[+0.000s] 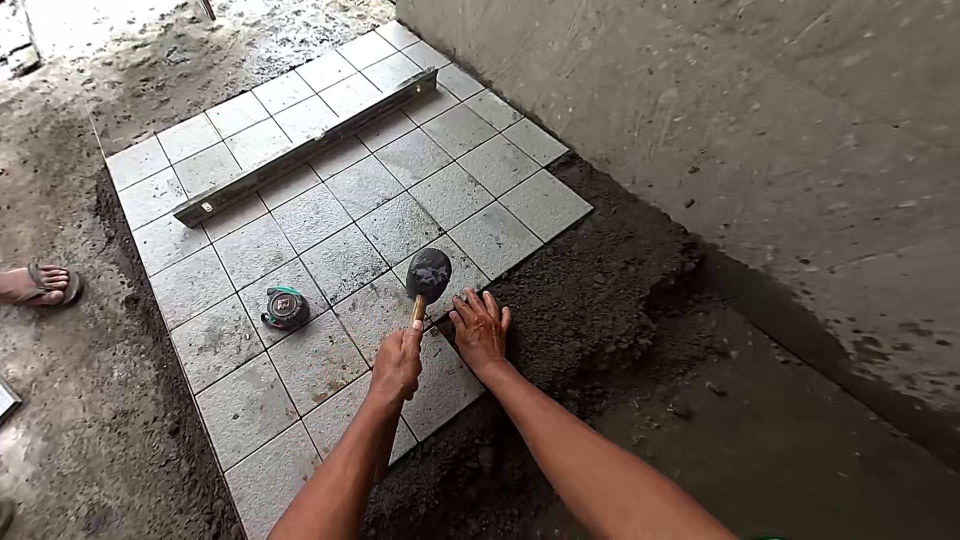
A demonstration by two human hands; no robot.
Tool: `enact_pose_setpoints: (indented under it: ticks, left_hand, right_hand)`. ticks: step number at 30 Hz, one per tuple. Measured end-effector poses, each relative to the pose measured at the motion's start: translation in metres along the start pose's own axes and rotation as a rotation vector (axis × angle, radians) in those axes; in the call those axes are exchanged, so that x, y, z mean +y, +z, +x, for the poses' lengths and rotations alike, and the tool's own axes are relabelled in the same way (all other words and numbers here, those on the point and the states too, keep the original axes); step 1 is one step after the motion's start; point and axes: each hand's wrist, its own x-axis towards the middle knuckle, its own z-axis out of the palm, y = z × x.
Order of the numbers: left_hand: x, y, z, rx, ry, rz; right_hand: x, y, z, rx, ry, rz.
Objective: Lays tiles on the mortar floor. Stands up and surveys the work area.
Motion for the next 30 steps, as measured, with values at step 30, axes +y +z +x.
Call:
enact_pose_setpoints:
  ticks: [30]
  left_hand:
    - [-0.151,-0.066,-0.178,0.166,-0.108,-0.155]
  right_hand:
    - [-0.022,0.008,-0.15,-0.197,-0.317,0.094]
